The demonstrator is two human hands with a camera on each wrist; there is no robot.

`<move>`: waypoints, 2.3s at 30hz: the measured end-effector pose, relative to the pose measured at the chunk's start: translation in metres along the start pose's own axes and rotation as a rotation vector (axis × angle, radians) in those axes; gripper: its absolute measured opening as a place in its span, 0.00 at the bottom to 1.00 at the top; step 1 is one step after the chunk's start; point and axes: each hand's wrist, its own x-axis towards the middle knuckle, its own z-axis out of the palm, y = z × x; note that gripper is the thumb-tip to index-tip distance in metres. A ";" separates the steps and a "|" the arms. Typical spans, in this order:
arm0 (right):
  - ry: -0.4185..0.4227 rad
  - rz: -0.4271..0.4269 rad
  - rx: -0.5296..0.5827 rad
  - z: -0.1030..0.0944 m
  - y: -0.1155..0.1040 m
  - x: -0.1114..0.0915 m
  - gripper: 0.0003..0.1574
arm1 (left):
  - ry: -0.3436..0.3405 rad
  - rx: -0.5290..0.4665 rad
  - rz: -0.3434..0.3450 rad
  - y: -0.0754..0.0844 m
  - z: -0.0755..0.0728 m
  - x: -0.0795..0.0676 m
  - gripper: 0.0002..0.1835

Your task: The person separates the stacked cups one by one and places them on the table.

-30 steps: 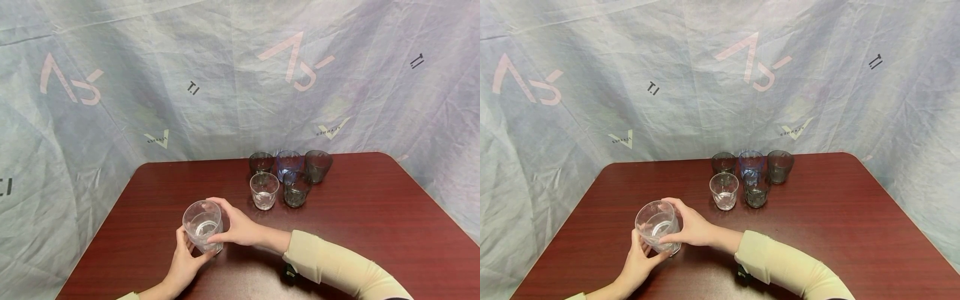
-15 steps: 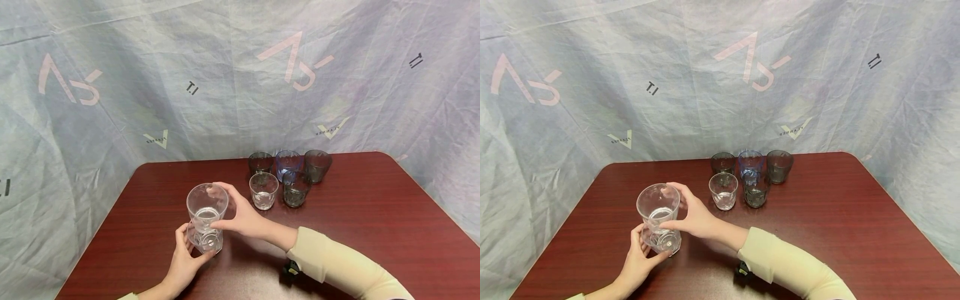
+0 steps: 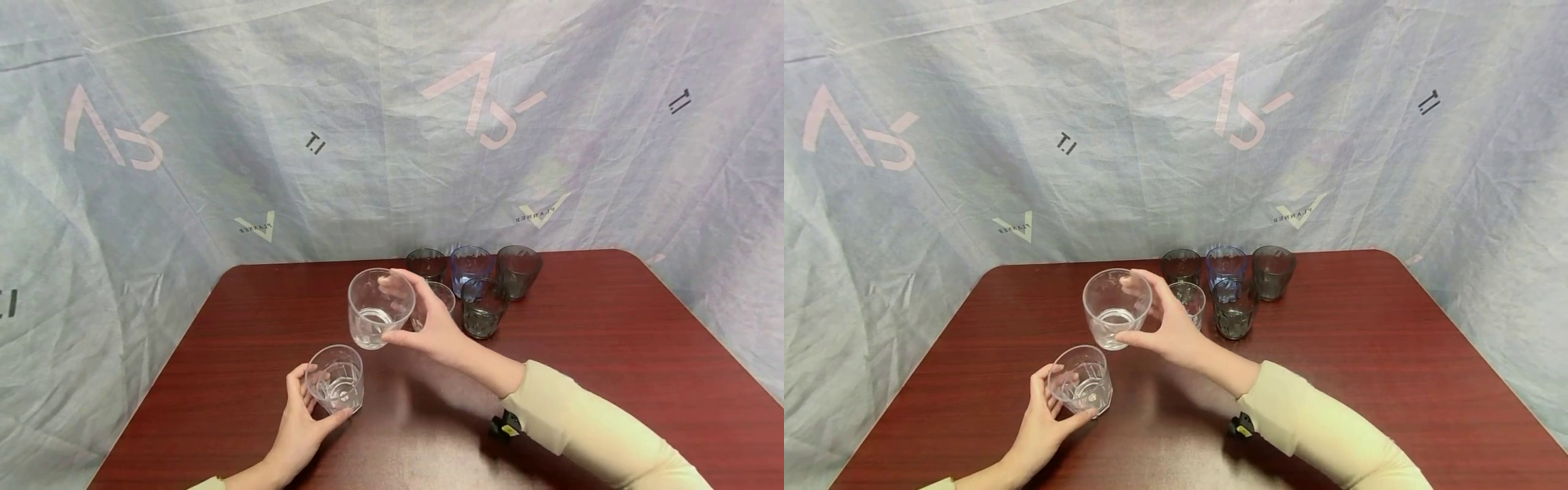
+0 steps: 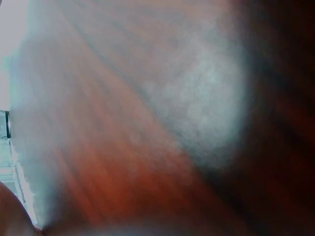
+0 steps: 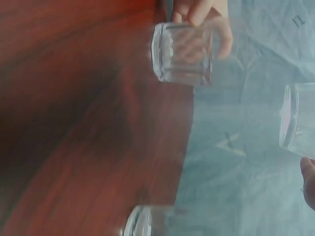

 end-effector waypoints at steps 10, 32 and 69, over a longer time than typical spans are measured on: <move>0.050 -0.001 -0.126 -0.035 -0.017 -0.008 0.53 | -0.005 0.021 -0.015 0.000 -0.001 0.000 0.50; 0.216 0.005 -0.183 -0.118 -0.047 -0.052 0.50 | -0.003 0.018 -0.004 0.000 -0.002 0.001 0.50; 0.421 0.332 -0.359 -0.192 -0.005 -0.120 0.44 | -0.012 0.019 -0.017 0.000 -0.002 0.001 0.49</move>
